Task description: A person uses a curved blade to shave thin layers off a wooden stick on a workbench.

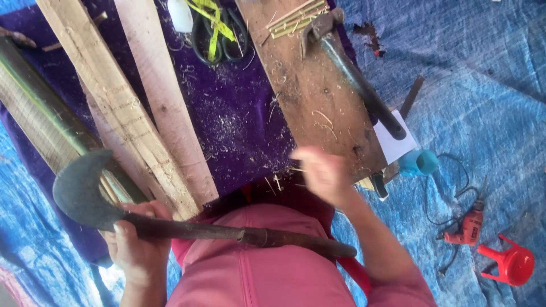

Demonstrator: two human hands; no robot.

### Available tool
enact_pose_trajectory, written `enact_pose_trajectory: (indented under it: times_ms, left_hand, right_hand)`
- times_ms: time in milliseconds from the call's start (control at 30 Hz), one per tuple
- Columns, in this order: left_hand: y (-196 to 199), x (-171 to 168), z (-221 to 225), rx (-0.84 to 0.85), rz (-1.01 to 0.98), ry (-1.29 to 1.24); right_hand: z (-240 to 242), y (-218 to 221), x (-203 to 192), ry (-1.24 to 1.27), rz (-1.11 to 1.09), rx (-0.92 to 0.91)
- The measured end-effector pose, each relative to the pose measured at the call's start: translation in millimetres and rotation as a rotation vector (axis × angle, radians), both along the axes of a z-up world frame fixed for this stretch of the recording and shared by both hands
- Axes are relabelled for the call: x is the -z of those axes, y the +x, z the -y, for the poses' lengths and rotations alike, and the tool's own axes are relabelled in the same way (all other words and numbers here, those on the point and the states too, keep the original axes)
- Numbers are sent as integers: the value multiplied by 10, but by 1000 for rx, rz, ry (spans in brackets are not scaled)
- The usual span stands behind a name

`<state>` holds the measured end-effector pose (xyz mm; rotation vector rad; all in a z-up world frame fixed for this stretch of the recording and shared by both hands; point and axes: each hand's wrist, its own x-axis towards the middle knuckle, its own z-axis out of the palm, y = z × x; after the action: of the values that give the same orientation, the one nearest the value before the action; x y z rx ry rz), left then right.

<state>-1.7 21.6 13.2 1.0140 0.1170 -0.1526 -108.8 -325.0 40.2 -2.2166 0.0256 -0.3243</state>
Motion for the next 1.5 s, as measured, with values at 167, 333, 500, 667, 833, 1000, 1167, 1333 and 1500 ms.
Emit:
enact_pose_trajectory:
  times_ms: [167,333,500,667,833,1000,1167,1333,1500]
  left_hand:
    - [84,57,166,70,10,26]
    - [33,45,478,118,-62,-41]
    - [-89,99,754,-50,-75,-160]
    - [-85,44,850,-51,-47,-23]
    - [273,-543,703,270,31,435]
    - [436,-618,559,402,-254,126]
    - [545,-562,627,527,-260,110]
    - [573,-752,750,693,-193,243]
    - [798,-688,735,956,-201,273]
  right_hand:
    - [830,-1930,170,-18,-615,469]
    - [1127,-2539,663,-515,-1963,352]
    - [300,-866,-656,97,-487,128]
    - [-519,352,-471,527,-392,-519]
    - [-775,710,-5,1140,-461,-852]
    - [-134,984,-56,1991,-568,-857]
    - [-302,733,-357,1546,-571,-641]
    - [-714,821,-614,1267,-633,-418]
    - [-896,865,-694,1335,-503,-529]
